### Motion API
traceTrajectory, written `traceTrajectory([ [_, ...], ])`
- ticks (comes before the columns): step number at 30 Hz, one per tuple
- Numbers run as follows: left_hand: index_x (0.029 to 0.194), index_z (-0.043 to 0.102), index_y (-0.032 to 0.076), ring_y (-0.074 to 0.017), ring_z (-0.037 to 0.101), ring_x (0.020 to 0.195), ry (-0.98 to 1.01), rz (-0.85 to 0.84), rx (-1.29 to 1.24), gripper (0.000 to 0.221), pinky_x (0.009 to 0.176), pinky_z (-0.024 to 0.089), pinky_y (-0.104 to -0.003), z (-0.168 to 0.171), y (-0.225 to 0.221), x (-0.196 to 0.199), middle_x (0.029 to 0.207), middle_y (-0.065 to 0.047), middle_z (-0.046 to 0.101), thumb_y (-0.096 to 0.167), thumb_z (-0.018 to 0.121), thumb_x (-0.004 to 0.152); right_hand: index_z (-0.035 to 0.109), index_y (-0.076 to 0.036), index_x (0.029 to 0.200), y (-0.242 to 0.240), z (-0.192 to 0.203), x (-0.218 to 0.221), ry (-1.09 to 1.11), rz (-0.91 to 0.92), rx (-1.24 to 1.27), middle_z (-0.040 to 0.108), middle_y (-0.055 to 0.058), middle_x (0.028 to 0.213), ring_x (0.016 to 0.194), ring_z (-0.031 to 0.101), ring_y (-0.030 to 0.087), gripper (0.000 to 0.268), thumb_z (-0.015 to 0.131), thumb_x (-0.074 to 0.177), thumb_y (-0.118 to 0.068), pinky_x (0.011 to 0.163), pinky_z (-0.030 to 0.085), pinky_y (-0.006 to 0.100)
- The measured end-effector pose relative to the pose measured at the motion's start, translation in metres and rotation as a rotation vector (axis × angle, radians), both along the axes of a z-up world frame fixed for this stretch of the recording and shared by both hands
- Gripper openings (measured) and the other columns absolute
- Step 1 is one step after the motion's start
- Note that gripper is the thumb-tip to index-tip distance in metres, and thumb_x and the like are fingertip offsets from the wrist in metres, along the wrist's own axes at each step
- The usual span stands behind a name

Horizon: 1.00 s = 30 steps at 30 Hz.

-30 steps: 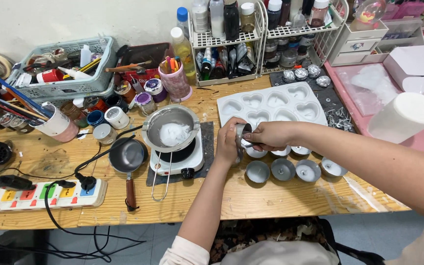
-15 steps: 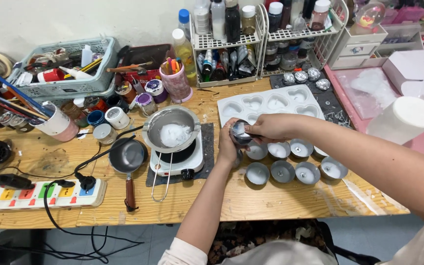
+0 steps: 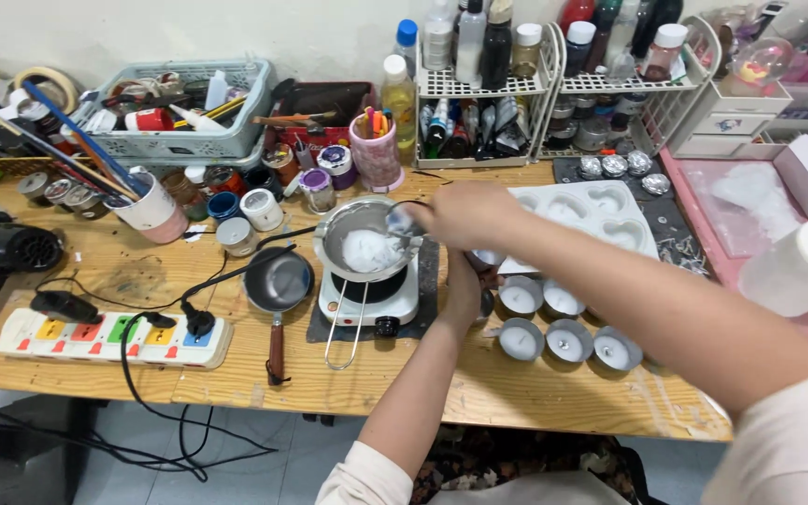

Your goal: Cleaning and preparing small metal containers for candle making using a spoon.

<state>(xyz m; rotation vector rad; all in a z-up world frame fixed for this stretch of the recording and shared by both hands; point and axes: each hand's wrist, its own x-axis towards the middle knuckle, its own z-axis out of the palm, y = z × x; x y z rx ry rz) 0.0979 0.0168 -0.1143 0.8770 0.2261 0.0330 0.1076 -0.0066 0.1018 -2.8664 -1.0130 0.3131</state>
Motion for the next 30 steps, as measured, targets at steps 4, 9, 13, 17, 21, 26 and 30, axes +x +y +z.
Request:
traceTrajectory([
  [4,0.103,0.056,0.005,-0.0149,0.053,0.055,-0.225,-0.015,0.001,0.063,0.049,0.041,-0.029,-0.028,-0.001,0.009,0.069,-0.007,0.055,0.062,0.031,0.112,0.077,-0.004,0.078,0.021,0.007,-0.029,-0.310,0.087,-0.050,0.071,0.016,0.073,0.073,0.070,0.034,0.083,0.037,0.099,-0.074,0.065,0.055,0.048],
  [9,0.110,0.053,0.007,-0.0121,0.055,0.061,-0.264,0.002,-0.006,0.045,0.056,0.046,-0.029,0.003,-0.001,-0.006,0.076,-0.002,0.056,0.049,0.038,0.110,0.071,-0.006,0.080,0.006,-0.006,-0.023,-0.560,0.224,0.056,0.064,0.008,0.058,0.056,0.067,0.027,0.068,0.055,0.093,-0.070,0.050,0.051,0.040],
  [13,0.109,0.054,0.003,-0.0118,0.055,0.056,-0.171,-0.053,-0.092,0.055,0.051,0.045,-0.027,0.019,0.000,-0.014,0.074,-0.005,0.057,0.053,0.032,0.112,0.065,-0.007,0.087,-0.033,-0.027,-0.022,-0.696,0.320,0.213,0.063,0.006,0.057,0.052,0.065,0.026,0.053,0.066,0.093,-0.060,0.049,0.050,0.039],
  [17,0.123,0.049,0.009,-0.0089,0.056,0.082,-0.336,0.024,0.172,0.032,0.067,0.049,-0.028,0.016,0.003,-0.016,0.101,-0.002,0.057,0.037,0.038,0.111,0.062,-0.006,0.111,-0.071,-0.032,-0.036,-0.831,0.452,0.470,0.065,0.004,0.068,0.059,0.064,0.023,0.044,0.076,0.085,-0.038,0.055,0.047,0.036],
  [21,0.123,0.045,0.014,-0.0088,0.061,0.103,-0.261,0.027,0.106,0.032,0.086,0.054,-0.028,0.001,-0.001,0.000,0.111,-0.001,0.061,0.040,0.036,0.107,0.056,-0.002,0.144,-0.094,-0.039,-0.046,-0.806,0.436,0.550,0.060,0.002,0.064,0.052,0.057,0.020,0.073,0.080,0.080,-0.027,0.054,0.046,0.035],
  [26,0.116,0.055,0.007,-0.0192,0.064,0.097,-0.193,-0.068,-0.175,0.052,0.084,0.055,-0.035,0.007,0.000,0.003,0.103,-0.010,0.062,0.054,0.032,0.110,0.051,-0.004,0.150,-0.115,-0.054,-0.048,-0.766,0.388,0.587,0.056,0.002,0.060,0.050,0.054,0.020,0.080,0.080,0.079,-0.026,0.053,0.044,0.035],
  [30,0.121,0.057,0.016,-0.0172,0.063,0.103,-0.108,-0.056,-0.160,0.047,0.088,0.053,-0.037,0.037,0.001,-0.014,0.108,-0.003,0.063,0.053,0.032,0.104,0.049,-0.005,0.152,-0.128,-0.065,-0.049,-0.784,0.361,0.599,0.055,0.002,0.059,0.050,0.053,0.021,0.084,0.081,0.078,-0.029,0.052,0.043,0.036],
])
